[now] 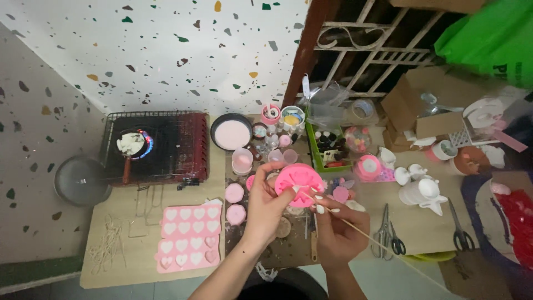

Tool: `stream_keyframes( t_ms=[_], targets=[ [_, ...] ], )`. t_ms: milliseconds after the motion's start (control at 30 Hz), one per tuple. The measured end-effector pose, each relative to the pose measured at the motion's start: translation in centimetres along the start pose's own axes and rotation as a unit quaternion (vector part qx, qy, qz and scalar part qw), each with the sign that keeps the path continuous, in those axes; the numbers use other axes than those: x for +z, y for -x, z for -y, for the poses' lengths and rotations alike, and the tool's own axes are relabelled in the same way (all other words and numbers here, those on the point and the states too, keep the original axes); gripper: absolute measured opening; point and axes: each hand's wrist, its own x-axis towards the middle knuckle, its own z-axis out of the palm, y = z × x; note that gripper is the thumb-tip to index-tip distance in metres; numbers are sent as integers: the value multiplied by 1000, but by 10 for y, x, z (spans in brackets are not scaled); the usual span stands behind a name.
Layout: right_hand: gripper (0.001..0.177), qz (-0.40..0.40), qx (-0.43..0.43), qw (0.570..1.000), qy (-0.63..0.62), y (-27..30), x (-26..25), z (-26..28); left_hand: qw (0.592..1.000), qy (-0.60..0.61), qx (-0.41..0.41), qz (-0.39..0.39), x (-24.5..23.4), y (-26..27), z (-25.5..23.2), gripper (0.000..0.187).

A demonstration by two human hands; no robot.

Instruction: Making decorative candles by melting wax on a stove and using various molds.

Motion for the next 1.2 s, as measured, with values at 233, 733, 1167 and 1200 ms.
stream_keyframes(
  t_ms=[233,733,1167,1200],
  targets=[
    [30,-6,-39,998,41,-1,-8,1,999,22,-3,27,11,5,-5,49],
    [28,34,-108,991,73,-1,-16,1,999,27,-15,40,17,7,-3,47],
    [27,49,-107,988,99,-1,-10,9,999,43,-9,29,9,8,6,44],
    [27,49,-106,988,100,-3,-10,11,999,44,-10,29,9,8,7,44]
  ],
)
